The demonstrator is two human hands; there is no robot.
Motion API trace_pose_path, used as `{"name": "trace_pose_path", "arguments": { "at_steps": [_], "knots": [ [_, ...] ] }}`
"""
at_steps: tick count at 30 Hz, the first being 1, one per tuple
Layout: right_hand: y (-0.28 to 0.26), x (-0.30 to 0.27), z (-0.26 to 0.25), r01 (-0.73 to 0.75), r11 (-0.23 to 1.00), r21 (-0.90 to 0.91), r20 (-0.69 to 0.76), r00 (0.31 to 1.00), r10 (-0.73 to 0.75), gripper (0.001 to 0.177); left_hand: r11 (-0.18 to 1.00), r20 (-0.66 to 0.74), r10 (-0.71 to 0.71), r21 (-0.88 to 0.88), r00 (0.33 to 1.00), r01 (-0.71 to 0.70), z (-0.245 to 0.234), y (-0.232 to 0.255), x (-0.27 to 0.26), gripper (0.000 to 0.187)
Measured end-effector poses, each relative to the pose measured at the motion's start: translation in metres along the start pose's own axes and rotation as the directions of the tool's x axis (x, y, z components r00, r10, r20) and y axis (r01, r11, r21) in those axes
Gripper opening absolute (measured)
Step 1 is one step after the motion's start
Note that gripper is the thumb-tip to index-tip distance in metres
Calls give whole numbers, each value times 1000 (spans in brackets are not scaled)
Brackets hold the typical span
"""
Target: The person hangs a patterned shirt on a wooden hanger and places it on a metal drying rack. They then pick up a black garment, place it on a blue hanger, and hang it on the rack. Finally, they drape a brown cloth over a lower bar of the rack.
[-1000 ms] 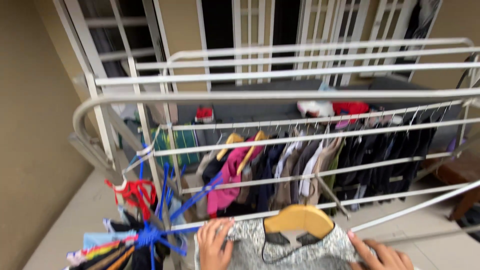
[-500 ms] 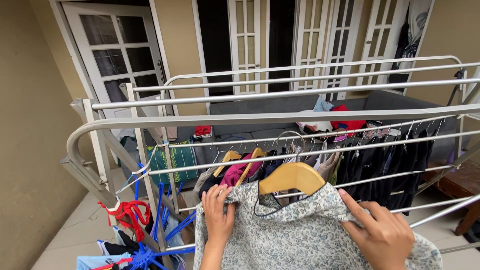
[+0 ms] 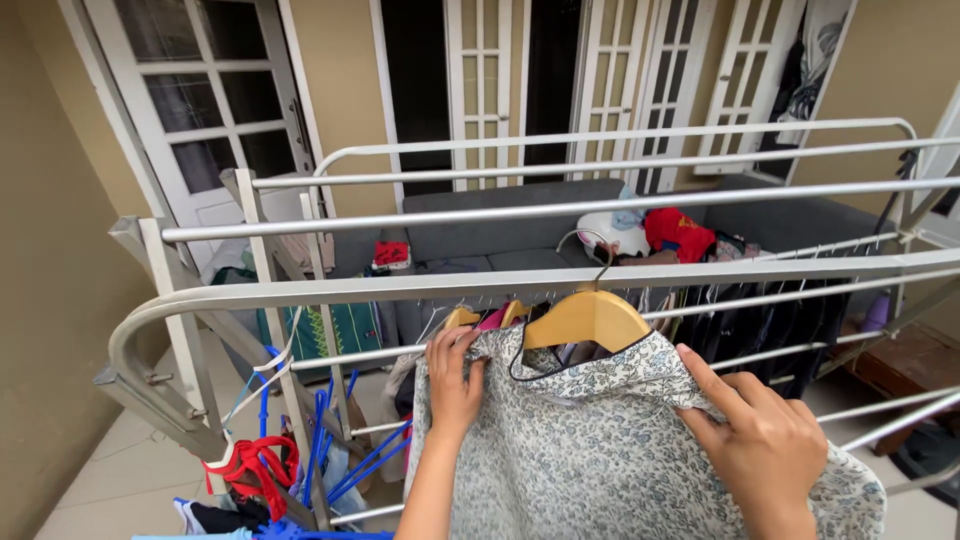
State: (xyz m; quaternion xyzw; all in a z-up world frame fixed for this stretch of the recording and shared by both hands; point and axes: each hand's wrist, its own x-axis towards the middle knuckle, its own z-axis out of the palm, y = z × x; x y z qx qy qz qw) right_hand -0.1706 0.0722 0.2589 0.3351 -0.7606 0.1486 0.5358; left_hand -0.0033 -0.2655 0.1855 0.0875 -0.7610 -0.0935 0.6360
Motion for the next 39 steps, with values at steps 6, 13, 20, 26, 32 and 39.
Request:
{"name": "trace_pose_path", "arguments": {
  "at_steps": [6, 13, 20, 26, 32, 39],
  "knots": [
    [-7, -24, -10, 22, 994, -106, 108, 994, -10, 62, 992, 120, -81, -86, 989, 92, 28, -13, -33, 47],
    [-19, -33, -33, 60, 992, -107, 19, 998, -59, 55, 990, 112, -122, -50, 986, 129, 38, -17, -54, 48],
    [-10, -57, -50, 1, 996, 87, 51, 999, -5, 49, 916, 168, -382, -60, 909, 396, 34, 21, -99, 71],
    [17, -91, -65, -133, 862, 488, 143, 987, 72, 50, 869, 398, -406, -112, 823, 483, 39, 76, -162, 81],
    [15, -134, -63, -385, 530, 756, 250, 917, 310, 55, 838, 589, -422, -37, 689, 545, 49, 129, -208, 93],
    [32, -227, -18, -617, 312, 722, 453, 763, 461, 30, 782, 692, -448, -4, 567, 623, 41, 175, -242, 101]
  ]
}}
